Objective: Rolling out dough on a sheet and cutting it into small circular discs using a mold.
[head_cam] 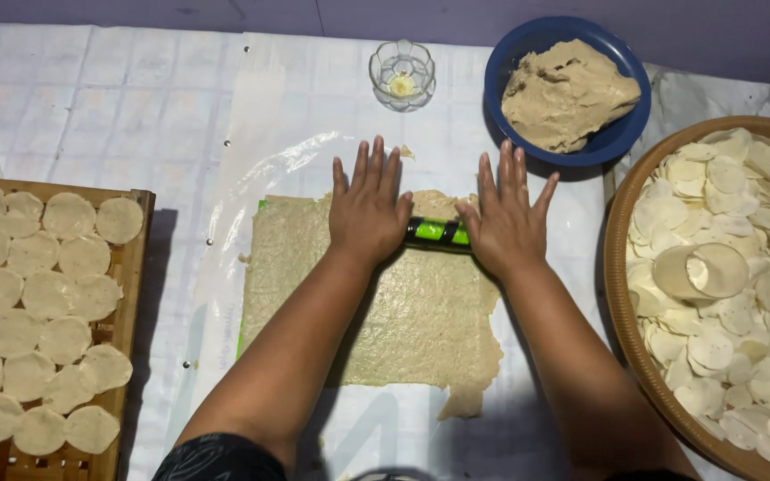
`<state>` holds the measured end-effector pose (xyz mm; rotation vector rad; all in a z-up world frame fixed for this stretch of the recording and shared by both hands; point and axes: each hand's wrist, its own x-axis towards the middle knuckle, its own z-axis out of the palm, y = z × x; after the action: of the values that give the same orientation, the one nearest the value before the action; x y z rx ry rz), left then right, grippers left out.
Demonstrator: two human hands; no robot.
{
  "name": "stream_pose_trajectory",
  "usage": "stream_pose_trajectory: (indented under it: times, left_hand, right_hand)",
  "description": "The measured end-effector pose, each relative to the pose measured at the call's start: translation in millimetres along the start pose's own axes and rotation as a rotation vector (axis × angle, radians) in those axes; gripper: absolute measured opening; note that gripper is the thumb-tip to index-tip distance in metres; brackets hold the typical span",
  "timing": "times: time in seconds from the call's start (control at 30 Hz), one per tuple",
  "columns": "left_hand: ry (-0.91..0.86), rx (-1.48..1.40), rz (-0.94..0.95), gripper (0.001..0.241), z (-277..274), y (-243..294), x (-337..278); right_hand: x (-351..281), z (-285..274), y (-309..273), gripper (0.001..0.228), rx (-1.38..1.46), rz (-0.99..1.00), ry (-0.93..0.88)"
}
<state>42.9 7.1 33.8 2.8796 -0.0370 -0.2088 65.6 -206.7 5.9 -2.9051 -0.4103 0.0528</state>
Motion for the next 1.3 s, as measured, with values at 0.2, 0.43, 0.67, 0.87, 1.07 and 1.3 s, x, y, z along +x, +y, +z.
stream_pose_trajectory:
  times: [0.2,0.43,0.67,0.87,1.07,1.3]
  left_hand:
    - [0.231,0.017,0.165,0.064,60,-18,-90]
    - [0.130,-0.039,0.090,0.062,21,-9,-33]
    - [0.190,-0.203,0.059,0.060,44,-43,55]
    - [0.002,-0.006,0.420,0.068,18,-58,5]
    - [0.218,0.115,0.407,0.061,-1,-65,-39]
    - [0.431,0.015,0.255,0.054,41,-81,-126]
  right_hand:
    - [-101,32,-11,0.081,-0.019,0.024,-0.126]
    - [-33,16,-4,0.080,-0.013,0.026,-0.079]
    - [47,23,48,0.039,0.172,-0.113,0.143]
    - [16,-17,38,0.057,-0.005,-0.198,-0.388]
    - [-16,-33,2,0.056,-0.103,-0.242,-0.245]
    - [-87,16,-56,0.062,0.024,-0.157,0.010]
